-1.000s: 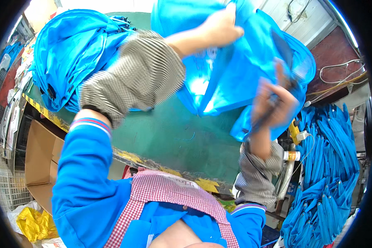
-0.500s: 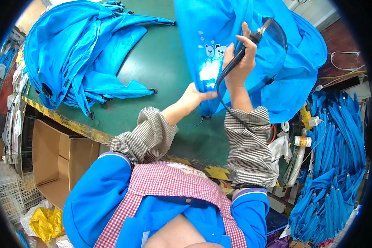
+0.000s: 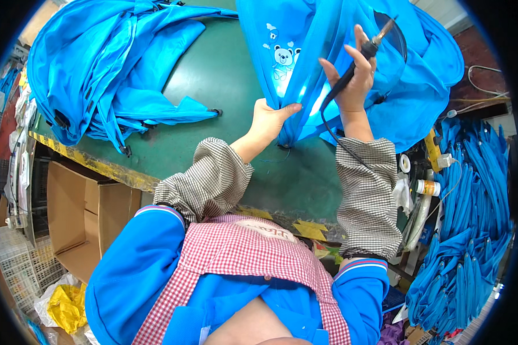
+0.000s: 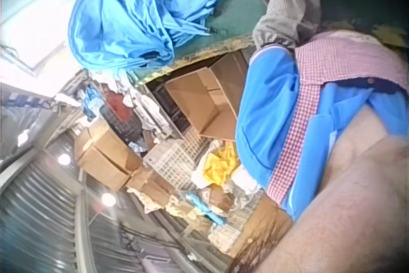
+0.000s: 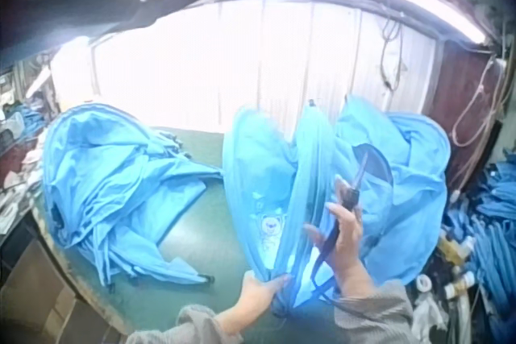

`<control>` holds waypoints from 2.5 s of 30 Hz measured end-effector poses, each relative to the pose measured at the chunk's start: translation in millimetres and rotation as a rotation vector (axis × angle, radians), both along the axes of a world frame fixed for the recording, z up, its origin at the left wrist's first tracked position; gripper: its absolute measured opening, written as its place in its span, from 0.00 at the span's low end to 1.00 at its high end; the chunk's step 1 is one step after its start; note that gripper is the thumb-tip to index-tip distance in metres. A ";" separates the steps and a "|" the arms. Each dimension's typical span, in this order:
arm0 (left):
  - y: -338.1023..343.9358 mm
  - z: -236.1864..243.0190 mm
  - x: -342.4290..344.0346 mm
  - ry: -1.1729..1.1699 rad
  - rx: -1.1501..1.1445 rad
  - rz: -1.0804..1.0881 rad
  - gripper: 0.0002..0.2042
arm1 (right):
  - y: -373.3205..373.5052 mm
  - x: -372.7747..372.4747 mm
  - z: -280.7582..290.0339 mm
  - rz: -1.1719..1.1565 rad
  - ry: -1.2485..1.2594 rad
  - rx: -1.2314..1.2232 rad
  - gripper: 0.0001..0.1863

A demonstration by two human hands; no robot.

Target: The person uses a handheld soldering iron to seal seams on blue fabric bags. They repeatedly pick up a bag, apply the hot tip along a seam, and place the finished bag aside. The process is repeated for multiple bags on a green workbench.

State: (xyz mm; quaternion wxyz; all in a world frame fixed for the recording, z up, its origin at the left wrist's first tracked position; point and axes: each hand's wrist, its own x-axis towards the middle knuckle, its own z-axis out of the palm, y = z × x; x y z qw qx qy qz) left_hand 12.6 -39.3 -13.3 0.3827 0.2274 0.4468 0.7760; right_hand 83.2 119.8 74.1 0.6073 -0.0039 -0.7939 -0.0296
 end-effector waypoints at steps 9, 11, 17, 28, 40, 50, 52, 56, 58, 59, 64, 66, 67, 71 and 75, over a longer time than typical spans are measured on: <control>-3.5 4.5 0.0 0.059 -0.004 -0.023 0.14 | -52.7 73.0 -8.4 -0.081 0.029 -0.079 0.23; -5.7 4.3 -0.7 0.063 0.021 -0.037 0.13 | -107.9 81.5 -8.4 -0.071 0.107 -0.105 0.22; -5.3 3.5 -2.4 0.160 -0.061 -0.090 0.13 | -152.4 91.5 -44.0 -0.140 -0.190 -0.174 0.06; -5.2 -4.3 -3.4 0.085 -0.058 -0.147 0.18 | -150.5 74.7 -41.1 -0.184 -0.293 -0.260 0.05; -18.9 23.9 -58.6 0.181 0.133 0.121 0.17 | -42.1 26.1 -28.8 -0.205 0.005 -0.207 0.18; -0.2 42.3 -55.6 1.039 -0.297 -0.052 0.13 | -105.5 83.1 -12.6 -0.184 0.126 -0.206 0.20; 19.3 38.4 -48.4 0.991 -0.236 -0.061 0.14 | -125.7 97.7 -29.7 -0.101 0.089 -0.390 0.16; 33.3 47.0 -42.0 0.937 -0.171 -0.103 0.16 | -131.5 99.2 -59.9 0.017 -0.062 -0.328 0.06; 30.4 48.3 -38.5 0.917 -0.155 -0.105 0.16 | -132.6 96.5 -66.0 0.001 -0.138 -0.308 0.05; 29.4 49.2 -37.6 0.907 -0.146 -0.106 0.16 | -131.5 95.8 -66.0 -0.002 -0.149 -0.293 0.04; 31.9 47.7 -38.5 0.899 -0.128 -0.104 0.17 | -127.2 87.7 -67.6 0.004 -0.181 -0.243 0.04; 31.1 47.5 -39.2 0.882 -0.125 -0.101 0.17 | -126.7 86.4 -68.2 0.004 -0.183 -0.239 0.04; 30.5 48.1 -39.3 0.868 -0.124 -0.099 0.17 | -126.3 86.1 -68.8 0.005 -0.183 -0.240 0.04; 30.1 48.3 -37.0 0.833 -0.121 -0.120 0.16 | -126.6 82.7 -68.1 0.003 -0.185 -0.258 0.03; 29.2 49.5 -32.4 0.902 -0.132 -0.114 0.15 | -129.0 90.5 -48.9 0.013 -0.229 -0.319 0.04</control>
